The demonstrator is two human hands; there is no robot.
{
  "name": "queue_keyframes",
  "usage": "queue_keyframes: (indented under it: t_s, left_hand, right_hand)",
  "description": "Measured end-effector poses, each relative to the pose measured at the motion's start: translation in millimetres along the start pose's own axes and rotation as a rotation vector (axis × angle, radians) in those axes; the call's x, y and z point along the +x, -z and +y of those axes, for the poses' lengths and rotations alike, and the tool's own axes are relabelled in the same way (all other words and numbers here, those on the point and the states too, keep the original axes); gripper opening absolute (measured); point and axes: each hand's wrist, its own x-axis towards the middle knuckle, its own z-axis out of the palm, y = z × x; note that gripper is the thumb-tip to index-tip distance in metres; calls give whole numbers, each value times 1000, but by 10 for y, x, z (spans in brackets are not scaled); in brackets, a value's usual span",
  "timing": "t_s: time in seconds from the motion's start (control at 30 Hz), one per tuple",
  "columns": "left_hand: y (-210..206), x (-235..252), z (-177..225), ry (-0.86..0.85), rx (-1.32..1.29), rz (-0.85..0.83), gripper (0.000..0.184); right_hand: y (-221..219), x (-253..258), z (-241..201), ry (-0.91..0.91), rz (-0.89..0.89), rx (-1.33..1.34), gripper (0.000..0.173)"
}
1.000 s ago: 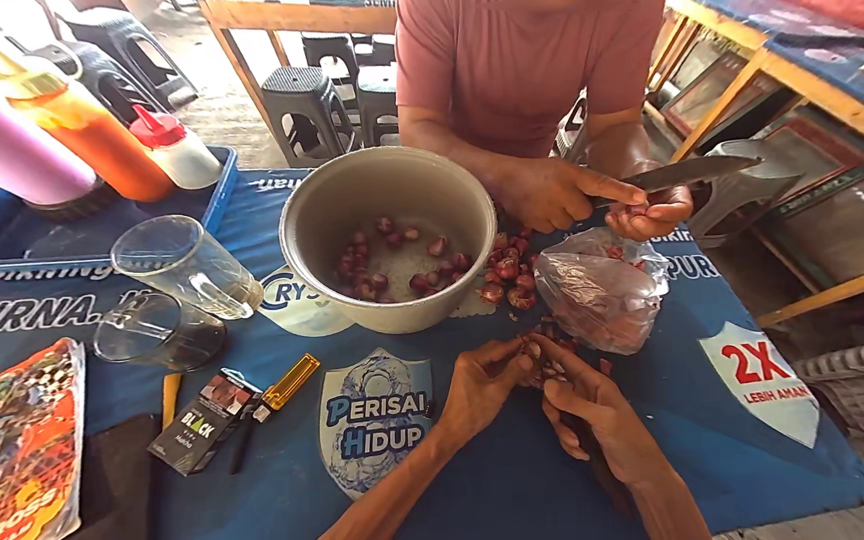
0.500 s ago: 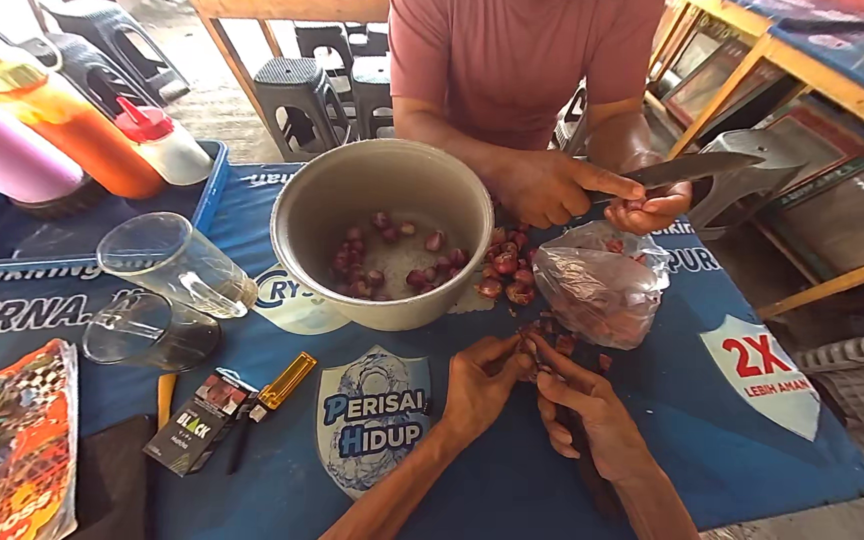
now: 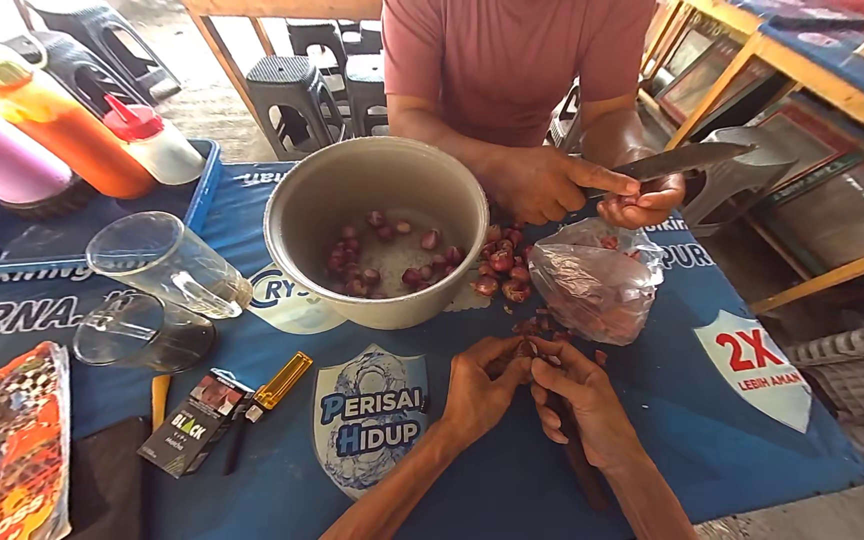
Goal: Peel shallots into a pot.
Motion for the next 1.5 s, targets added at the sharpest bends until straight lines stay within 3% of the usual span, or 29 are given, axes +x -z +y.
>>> queue_keyframes:
  t_s: [0.27, 0.47, 0.7, 0.93, 1.2, 1.37, 1.5]
  left_hand:
    - [24, 3, -9, -15, -3, -3, 27]
    - [23, -10, 8, -5, -34, -53, 29]
    - [49, 56, 31, 22, -115, -67, 31]
    - [40, 66, 68, 83, -138, -76, 29]
    - [32, 51, 31, 52, -106, -68, 27]
    - [57, 78, 78, 70, -218, -61, 31]
    - [89, 94, 93, 124, -286, -41, 29]
  right_hand:
    - [-41, 25, 40, 66, 44, -9, 30]
    - [13, 83, -15, 22, 69, 18, 18]
    - [159, 120, -65, -14, -14, 33, 26]
    - [189, 18, -57, 71, -164, -152, 52]
    - [108, 1, -10, 116, 5, -229, 43]
    - [134, -9, -22, 8, -30, -84, 45]
    - [139, -36, 12, 26, -68, -133, 49]
